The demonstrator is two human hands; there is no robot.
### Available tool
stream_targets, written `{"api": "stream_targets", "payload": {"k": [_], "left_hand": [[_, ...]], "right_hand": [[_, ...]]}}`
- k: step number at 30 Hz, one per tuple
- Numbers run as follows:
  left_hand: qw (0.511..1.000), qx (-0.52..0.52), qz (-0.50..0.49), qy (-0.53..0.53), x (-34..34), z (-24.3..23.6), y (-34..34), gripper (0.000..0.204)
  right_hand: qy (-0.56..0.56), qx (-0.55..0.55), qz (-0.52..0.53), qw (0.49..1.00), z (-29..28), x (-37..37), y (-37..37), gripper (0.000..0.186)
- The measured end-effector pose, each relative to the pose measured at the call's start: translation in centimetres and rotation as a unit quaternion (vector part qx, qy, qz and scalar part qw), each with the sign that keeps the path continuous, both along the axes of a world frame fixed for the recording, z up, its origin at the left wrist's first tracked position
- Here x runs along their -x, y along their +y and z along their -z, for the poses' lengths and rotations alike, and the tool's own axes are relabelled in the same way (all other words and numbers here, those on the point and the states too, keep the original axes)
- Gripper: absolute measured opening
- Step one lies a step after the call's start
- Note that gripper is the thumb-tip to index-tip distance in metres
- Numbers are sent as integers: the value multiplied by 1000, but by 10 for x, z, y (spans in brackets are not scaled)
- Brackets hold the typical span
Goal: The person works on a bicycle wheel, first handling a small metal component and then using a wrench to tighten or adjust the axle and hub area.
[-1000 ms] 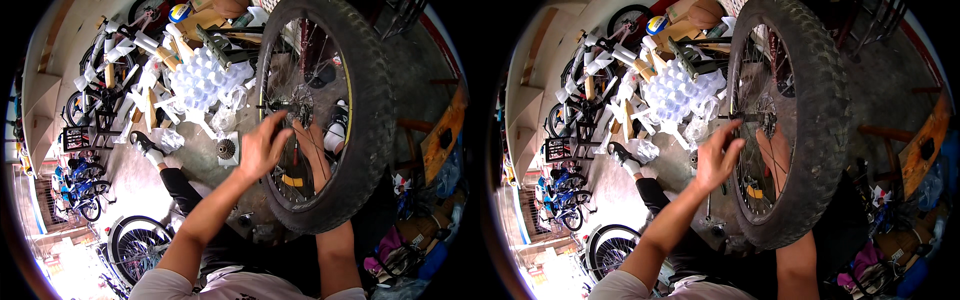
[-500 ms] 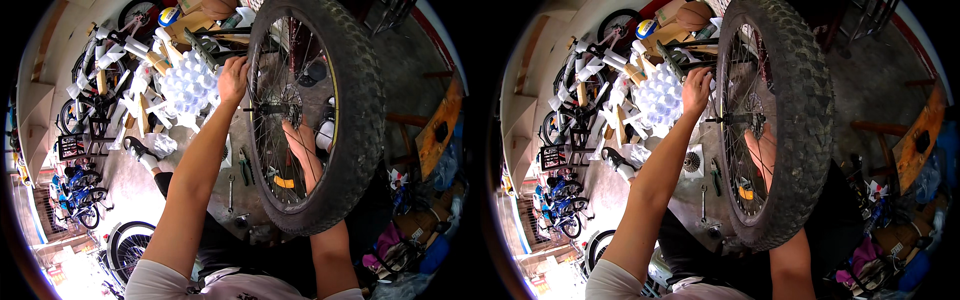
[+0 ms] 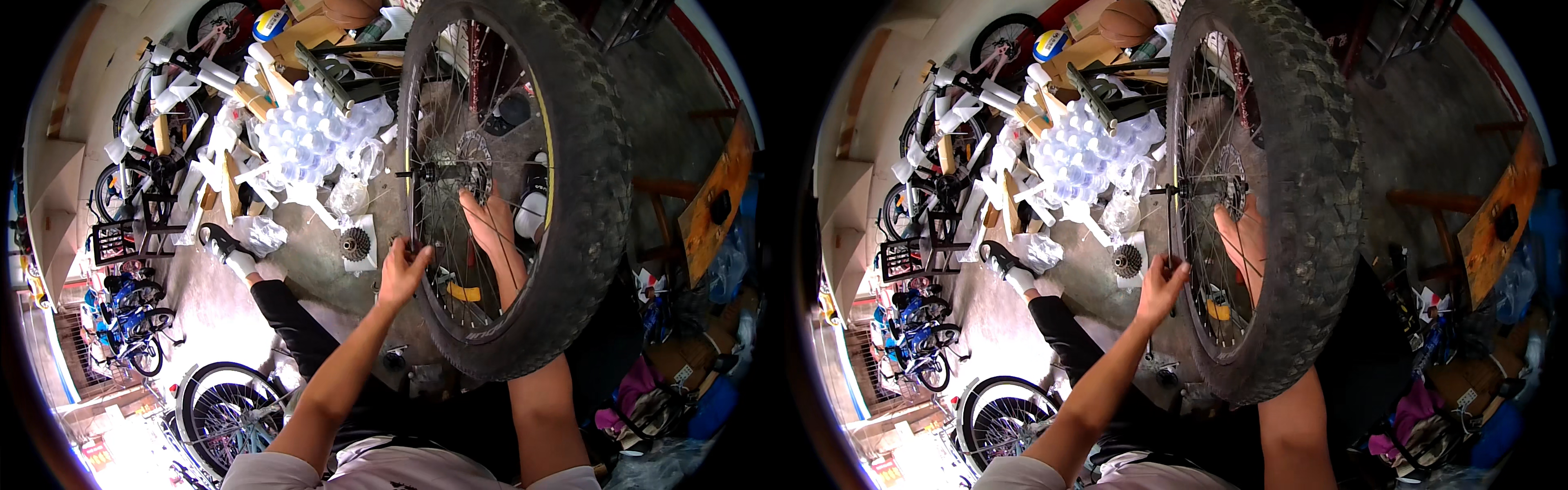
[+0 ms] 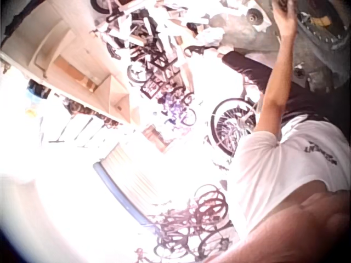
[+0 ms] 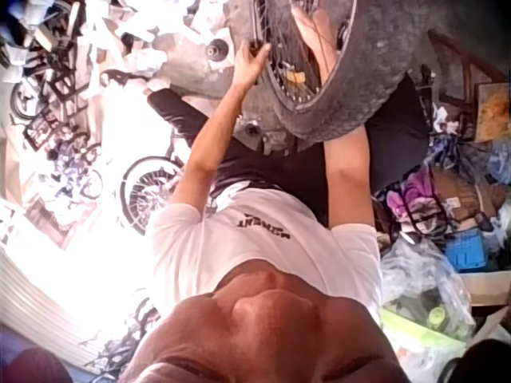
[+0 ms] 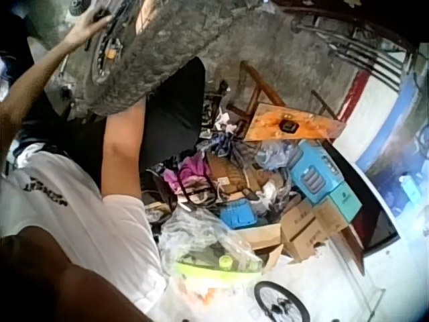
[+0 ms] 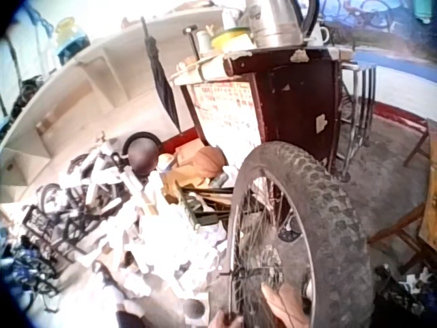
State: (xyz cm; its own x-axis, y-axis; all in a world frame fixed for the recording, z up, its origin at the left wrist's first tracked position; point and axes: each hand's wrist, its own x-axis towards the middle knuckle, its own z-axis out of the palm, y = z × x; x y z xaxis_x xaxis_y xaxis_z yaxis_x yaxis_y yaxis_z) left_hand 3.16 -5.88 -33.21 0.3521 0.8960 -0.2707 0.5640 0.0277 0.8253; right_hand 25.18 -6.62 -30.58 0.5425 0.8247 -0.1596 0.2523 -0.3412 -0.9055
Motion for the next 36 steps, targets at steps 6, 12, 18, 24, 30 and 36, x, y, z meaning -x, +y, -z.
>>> {"api": "stream_targets", "payload": {"k": [6,12,18,24,30,36], "left_hand": [[961,-254,85,69,-38,-114,0,32],[870,-469,151,20,-79,-166,94,52],[923,-383,41,2,-133,-139,187,59],[943,-324,31,74,-123,-62,232,41],[974,-7,9,227,-29,31,250,41],[973,177,-122,-86,-21,28,95,39]], "right_hand": [[43,-25,31,998,-21,-12,-7,45],[70,-21,8,997,-10,-8,-4,43],[24,-92,3,995,45,-9,-4,38],[110,-44,2,993,-9,-1,0,39],[135,-10,-8,991,-14,14,11,45],[-65,-14,-21,998,27,-11,-4,52]]}}
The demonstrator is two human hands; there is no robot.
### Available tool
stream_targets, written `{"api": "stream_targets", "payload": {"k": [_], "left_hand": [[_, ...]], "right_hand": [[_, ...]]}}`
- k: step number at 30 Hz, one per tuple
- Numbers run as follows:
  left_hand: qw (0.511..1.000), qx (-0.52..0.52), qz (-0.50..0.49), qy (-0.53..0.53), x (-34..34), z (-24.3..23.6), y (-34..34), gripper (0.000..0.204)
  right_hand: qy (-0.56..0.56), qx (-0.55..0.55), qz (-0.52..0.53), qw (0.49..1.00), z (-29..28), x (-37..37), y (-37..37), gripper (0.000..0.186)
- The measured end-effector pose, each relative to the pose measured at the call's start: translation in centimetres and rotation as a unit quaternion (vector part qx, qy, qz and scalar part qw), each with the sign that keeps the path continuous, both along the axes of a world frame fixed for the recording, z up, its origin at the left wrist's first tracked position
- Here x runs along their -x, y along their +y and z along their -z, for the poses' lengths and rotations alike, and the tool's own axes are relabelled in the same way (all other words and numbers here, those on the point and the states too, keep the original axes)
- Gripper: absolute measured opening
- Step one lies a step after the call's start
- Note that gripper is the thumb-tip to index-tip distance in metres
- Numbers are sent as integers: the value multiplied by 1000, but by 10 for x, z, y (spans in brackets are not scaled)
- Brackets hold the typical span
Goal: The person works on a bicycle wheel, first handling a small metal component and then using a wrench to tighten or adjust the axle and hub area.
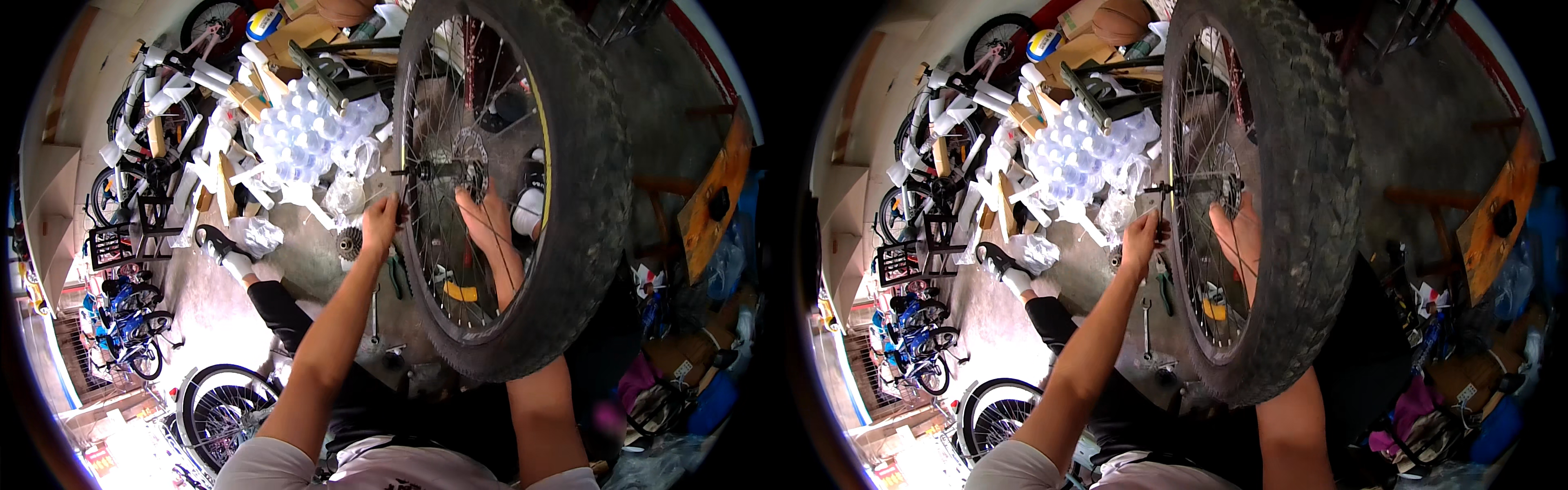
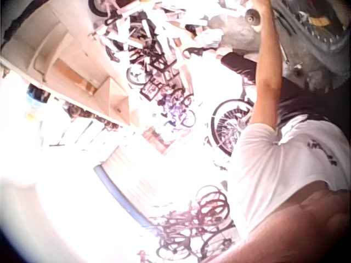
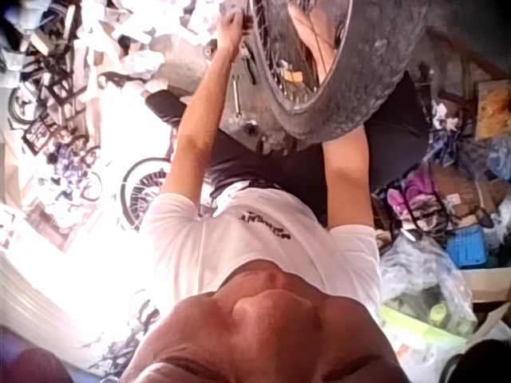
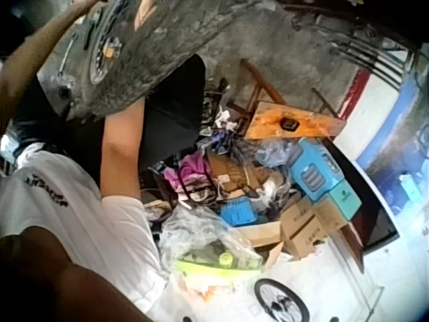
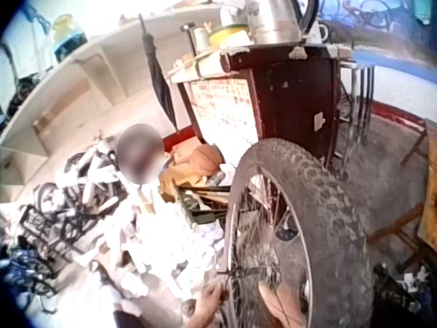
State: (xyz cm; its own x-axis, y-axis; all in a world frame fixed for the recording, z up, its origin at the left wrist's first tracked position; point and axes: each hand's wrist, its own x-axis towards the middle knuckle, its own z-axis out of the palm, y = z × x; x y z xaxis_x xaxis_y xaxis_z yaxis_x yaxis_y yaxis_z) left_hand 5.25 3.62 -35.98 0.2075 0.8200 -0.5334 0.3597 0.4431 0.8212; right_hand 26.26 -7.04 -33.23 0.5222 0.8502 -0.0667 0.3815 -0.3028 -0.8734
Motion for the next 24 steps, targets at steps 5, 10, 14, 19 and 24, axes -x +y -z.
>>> {"api": "stream_targets", "payload": {"k": [5,10,14,19,24], "left_hand": [[978,-194,55,44,1,-85,-97,47],[875,-443,178,77,-15,-150,-105,46],[793,-547,245,108,-34,-179,-53,39],[709,-671,184,117,-98,-187,44,20],[750,-630,145,143,-106,-136,126,21]], "right_hand": [[105,21,42,993,-23,5,3,50],[102,8,31,994,-35,9,3,45],[203,-29,23,978,-29,15,7,46],[207,-72,72,973,-18,2,-1,34],[137,-9,34,990,-39,16,6,45]]}}
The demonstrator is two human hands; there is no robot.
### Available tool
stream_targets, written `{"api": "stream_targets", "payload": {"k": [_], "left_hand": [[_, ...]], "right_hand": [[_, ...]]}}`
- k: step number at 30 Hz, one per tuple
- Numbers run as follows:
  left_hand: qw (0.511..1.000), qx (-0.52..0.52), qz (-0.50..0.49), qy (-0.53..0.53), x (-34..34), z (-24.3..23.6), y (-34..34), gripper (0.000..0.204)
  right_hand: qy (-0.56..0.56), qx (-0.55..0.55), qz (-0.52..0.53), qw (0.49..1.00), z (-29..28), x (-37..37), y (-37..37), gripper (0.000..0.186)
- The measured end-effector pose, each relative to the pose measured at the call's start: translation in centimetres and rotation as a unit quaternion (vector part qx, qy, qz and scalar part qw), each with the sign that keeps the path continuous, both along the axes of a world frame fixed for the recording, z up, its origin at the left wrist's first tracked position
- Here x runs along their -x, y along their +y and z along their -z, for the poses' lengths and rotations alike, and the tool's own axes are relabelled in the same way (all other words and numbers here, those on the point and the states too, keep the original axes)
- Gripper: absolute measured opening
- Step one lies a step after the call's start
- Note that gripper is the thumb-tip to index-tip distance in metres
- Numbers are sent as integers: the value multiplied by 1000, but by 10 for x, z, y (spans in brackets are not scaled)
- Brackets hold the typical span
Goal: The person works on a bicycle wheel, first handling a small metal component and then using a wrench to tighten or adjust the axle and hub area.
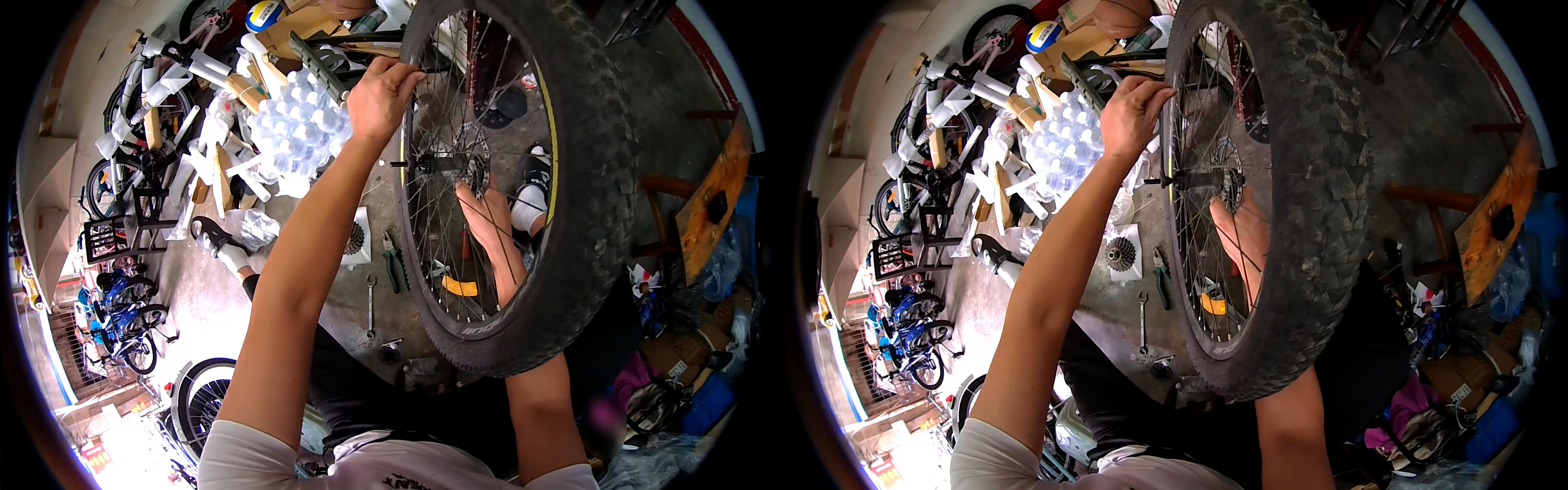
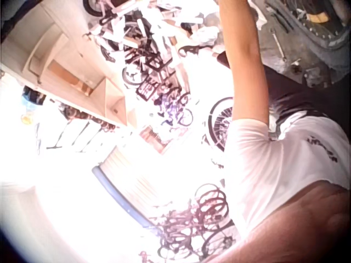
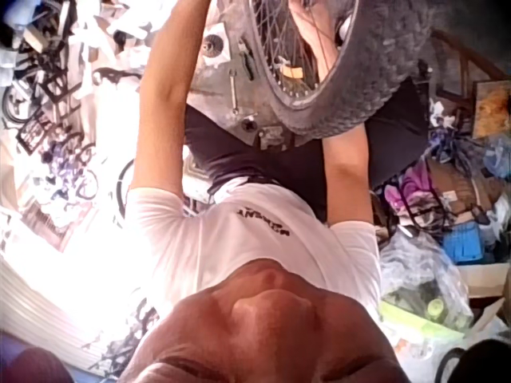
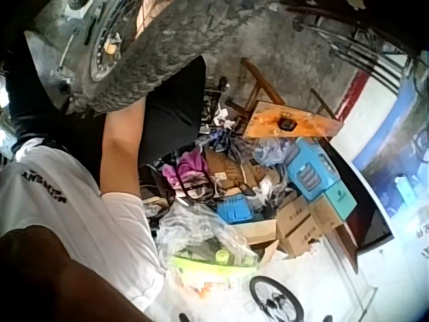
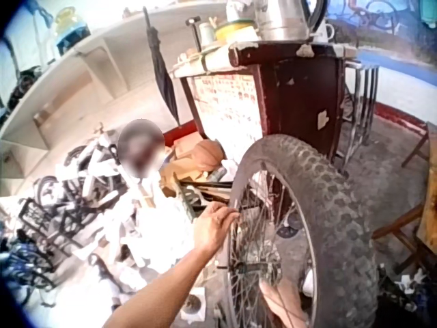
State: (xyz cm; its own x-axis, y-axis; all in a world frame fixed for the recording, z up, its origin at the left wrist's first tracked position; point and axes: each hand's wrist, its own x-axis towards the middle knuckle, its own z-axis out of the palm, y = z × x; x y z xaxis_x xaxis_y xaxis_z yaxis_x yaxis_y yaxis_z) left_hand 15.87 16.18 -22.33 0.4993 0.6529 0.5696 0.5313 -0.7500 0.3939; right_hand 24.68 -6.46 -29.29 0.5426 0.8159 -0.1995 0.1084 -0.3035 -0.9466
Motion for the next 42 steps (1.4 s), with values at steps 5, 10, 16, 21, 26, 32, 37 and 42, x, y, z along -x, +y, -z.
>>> {"api": "stream_targets", "payload": {"k": [5,10,16,21,26,32,37,42], "left_hand": [[989,135,-53,25,20,85,24,26],[815,570,-99,22,64,143,-9,32],[779,610,-123,-76,133,121,-147,43],[852,504,-111,-91,124,42,-228,48],[940,335,-21,-65,90,-28,-217,50],[997,18,70,3,31,-56,-108,44],[996,18,85,-27,-8,-23,-17,24],[993,114,-26,-21,16,54,27,23]], "right_hand": [[10,2,-31,999,-7,-4,-2,46],[63,-5,18,998,1,-10,-4,44],[-32,18,17,999,2,-1,1,48],[-3,20,7,1000,10,-8,2,45],[4,51,-14,999,3,-8,-1,52],[28,-36,12,999,28,-3,2,44],[-7,30,26,999,14,-13,-2,39],[25,19,13,999,11,-4,2,41]]}}
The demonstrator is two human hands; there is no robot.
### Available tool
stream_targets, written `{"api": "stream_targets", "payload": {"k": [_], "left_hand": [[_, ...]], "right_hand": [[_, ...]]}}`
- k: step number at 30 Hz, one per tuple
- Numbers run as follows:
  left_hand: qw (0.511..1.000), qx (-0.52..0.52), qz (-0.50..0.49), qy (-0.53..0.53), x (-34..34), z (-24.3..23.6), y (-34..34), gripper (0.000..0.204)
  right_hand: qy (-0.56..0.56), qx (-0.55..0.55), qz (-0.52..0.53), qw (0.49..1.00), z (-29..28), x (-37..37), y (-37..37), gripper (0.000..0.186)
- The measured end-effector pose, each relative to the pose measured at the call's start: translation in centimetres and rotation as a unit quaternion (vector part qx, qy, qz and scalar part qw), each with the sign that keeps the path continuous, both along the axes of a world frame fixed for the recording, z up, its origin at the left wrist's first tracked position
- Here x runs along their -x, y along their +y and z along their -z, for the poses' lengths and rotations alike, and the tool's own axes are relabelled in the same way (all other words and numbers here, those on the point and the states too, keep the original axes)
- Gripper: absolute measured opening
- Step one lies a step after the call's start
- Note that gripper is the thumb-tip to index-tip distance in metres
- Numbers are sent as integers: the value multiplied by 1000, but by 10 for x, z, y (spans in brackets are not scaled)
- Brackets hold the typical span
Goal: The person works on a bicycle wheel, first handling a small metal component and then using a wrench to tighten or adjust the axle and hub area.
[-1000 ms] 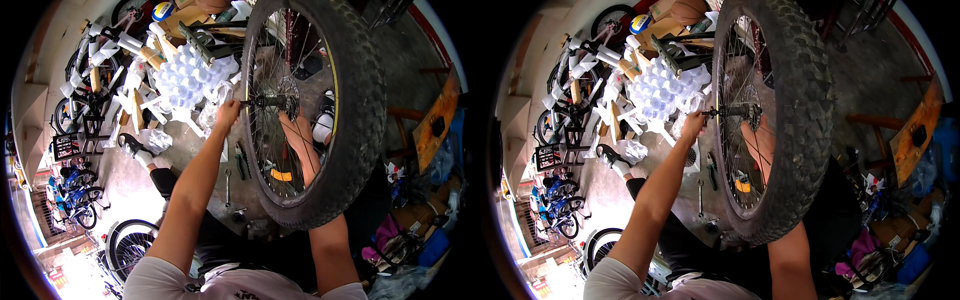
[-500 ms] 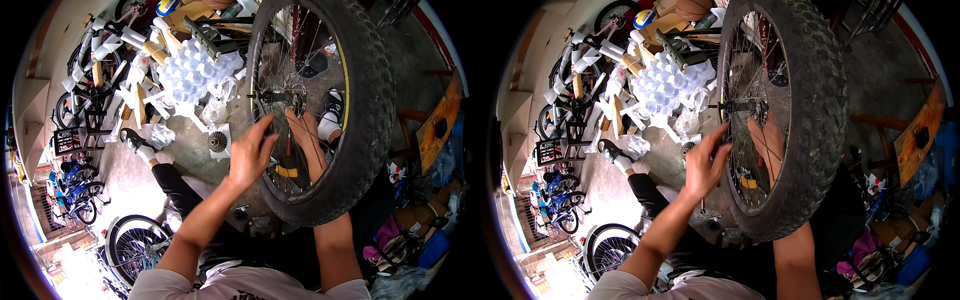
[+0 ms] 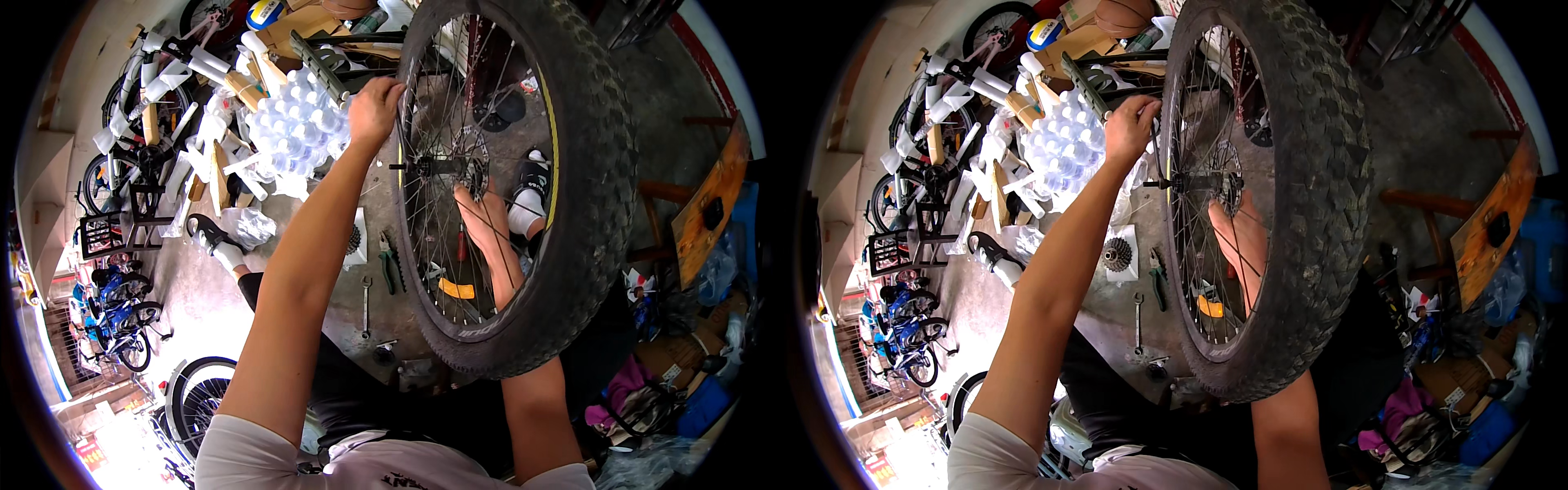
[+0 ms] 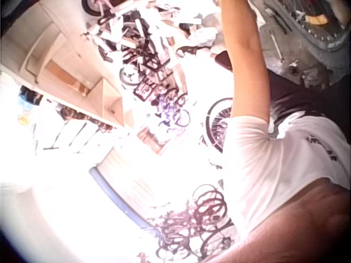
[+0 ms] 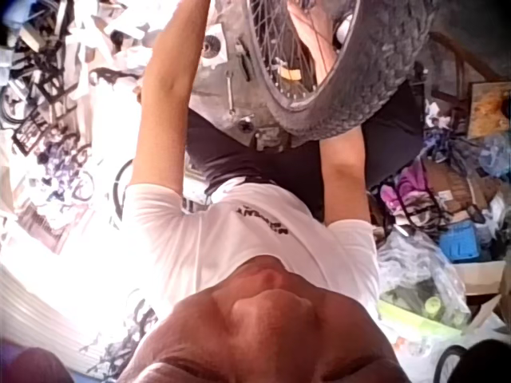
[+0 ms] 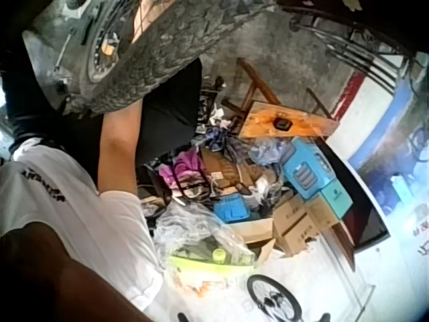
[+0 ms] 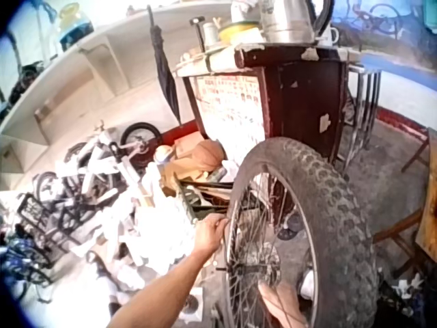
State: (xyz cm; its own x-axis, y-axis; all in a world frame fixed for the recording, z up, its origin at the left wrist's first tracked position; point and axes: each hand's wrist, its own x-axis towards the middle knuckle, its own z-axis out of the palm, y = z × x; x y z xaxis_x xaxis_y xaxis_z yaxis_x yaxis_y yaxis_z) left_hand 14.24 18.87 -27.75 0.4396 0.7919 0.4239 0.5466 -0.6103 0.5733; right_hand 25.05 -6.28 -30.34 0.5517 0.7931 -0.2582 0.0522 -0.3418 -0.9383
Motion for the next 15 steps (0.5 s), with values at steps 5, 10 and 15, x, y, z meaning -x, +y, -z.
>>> {"api": "stream_targets", "payload": {"k": [5,10,15], "left_hand": [[932,344,-90,69,33,64,-26,35],[885,437,-160,-25,92,97,-136,53],[887,420,-135,-135,107,22,-249,36]], "right_hand": [[-39,41,8,998,1,-13,-6,42],[-45,34,-17,998,6,-10,-5,52],[-66,73,-42,994,33,-12,-3,26]]}}
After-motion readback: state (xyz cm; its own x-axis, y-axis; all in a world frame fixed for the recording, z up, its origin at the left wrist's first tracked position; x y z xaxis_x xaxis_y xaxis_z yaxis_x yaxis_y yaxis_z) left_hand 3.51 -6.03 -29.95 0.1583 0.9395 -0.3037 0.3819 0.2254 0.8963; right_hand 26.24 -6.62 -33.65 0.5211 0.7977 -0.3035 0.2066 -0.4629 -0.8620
